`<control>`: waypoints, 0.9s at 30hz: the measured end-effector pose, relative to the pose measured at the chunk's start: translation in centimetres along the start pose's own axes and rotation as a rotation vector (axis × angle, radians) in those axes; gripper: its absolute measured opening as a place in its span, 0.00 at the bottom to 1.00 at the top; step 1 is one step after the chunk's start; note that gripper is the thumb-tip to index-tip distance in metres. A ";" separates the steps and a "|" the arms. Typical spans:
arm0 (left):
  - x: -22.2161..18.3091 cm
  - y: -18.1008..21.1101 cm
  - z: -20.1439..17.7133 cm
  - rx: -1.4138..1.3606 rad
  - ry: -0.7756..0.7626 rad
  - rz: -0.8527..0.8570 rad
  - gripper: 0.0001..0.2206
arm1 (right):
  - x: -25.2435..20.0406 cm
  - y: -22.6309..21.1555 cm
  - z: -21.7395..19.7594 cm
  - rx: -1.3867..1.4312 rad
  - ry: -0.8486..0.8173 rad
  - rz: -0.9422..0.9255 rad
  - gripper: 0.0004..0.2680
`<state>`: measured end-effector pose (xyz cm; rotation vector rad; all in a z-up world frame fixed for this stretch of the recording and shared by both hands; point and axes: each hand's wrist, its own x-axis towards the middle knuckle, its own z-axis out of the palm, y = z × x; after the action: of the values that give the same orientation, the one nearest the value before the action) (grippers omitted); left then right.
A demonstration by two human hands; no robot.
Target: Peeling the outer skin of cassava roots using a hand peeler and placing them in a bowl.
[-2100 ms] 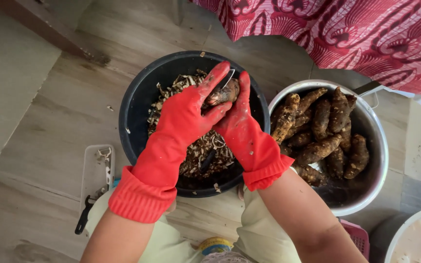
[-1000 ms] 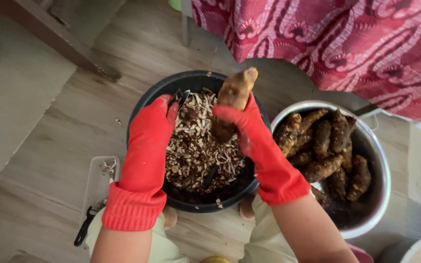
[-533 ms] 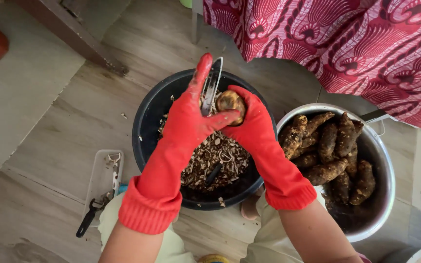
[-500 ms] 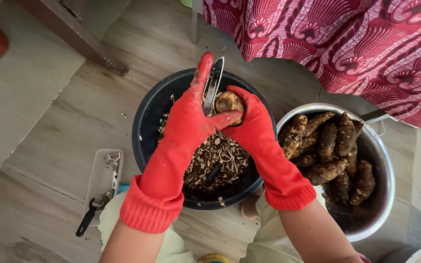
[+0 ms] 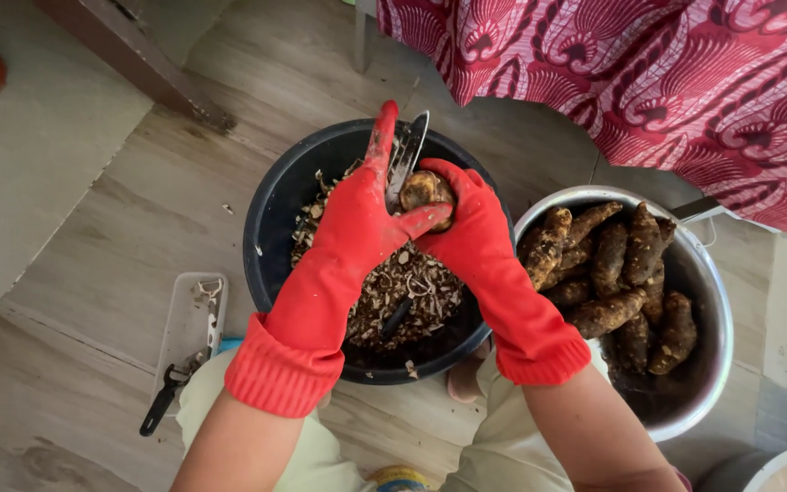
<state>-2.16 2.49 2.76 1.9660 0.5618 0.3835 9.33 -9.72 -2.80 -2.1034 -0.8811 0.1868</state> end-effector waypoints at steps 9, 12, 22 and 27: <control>-0.4 -1.1 1.3 -0.019 0.013 0.027 0.43 | -0.2 0.7 0.9 -0.092 0.002 0.071 0.30; 0.2 -1.5 1.2 0.069 0.016 0.047 0.44 | -0.2 -0.2 0.7 -0.196 0.016 0.095 0.28; 0.0 -3.8 2.3 0.085 -0.026 0.024 0.31 | 0.8 0.5 1.4 -0.182 -0.013 0.181 0.29; -1.3 -1.3 -0.6 -0.260 0.075 -0.166 0.30 | 1.4 1.7 1.3 0.199 0.020 0.195 0.31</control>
<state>-3.82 2.75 1.80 1.6488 0.6828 0.4063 10.67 -8.68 -4.68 -1.9987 -0.6173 0.3405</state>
